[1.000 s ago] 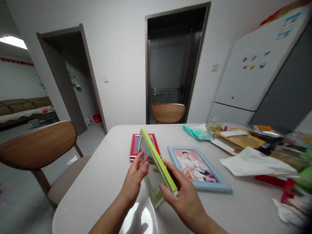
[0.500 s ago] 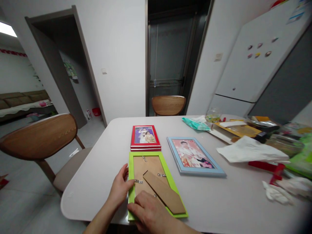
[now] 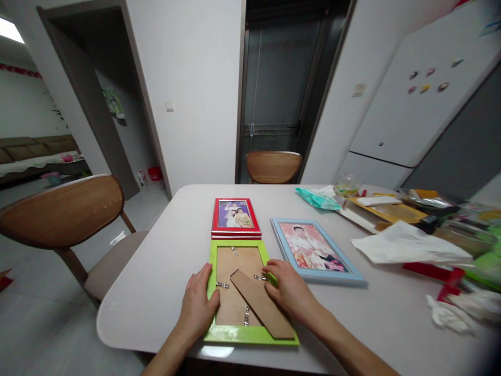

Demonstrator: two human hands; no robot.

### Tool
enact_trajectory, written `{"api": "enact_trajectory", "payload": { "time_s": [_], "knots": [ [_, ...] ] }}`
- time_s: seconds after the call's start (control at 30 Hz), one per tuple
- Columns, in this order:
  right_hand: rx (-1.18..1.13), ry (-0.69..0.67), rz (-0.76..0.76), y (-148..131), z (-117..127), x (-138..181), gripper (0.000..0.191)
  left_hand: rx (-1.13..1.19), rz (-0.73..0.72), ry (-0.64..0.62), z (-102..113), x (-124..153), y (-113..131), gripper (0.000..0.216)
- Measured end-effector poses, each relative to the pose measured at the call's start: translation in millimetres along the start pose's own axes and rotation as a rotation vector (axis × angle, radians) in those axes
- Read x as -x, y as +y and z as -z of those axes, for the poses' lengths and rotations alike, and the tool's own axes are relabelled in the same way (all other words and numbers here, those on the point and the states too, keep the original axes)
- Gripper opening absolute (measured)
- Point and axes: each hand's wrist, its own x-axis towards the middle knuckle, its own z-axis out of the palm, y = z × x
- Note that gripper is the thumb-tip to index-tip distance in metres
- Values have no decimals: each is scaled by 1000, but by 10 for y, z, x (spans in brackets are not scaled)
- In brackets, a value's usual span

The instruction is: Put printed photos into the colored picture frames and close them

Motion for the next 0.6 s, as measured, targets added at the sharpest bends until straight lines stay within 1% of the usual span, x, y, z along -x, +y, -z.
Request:
{"api": "enact_trajectory", "payload": {
  "time_s": [0.03,0.1,0.27,0.47,0.53,0.6],
  "knots": [
    [13,-11,-14,41,-21,-26,25,-11,-3,-4,-3,-10,1,54],
    [28,10,-26,69,-78,-67,23,-27,-8,-12,-8,-29,4,54],
    [38,64,-11,51,-185,-148,22,-42,-9,-11,-19,-58,12,54],
    [99,61,-24,89,-175,-222,23,-41,-15,19,-42,-76,15,54],
    [130,68,-14,39,-149,-222,22,-45,-17,29,-54,-83,16,54],
    [138,104,19,-80,-134,-212,22,-51,-23,39,-69,-91,14,55]
  ]
}}
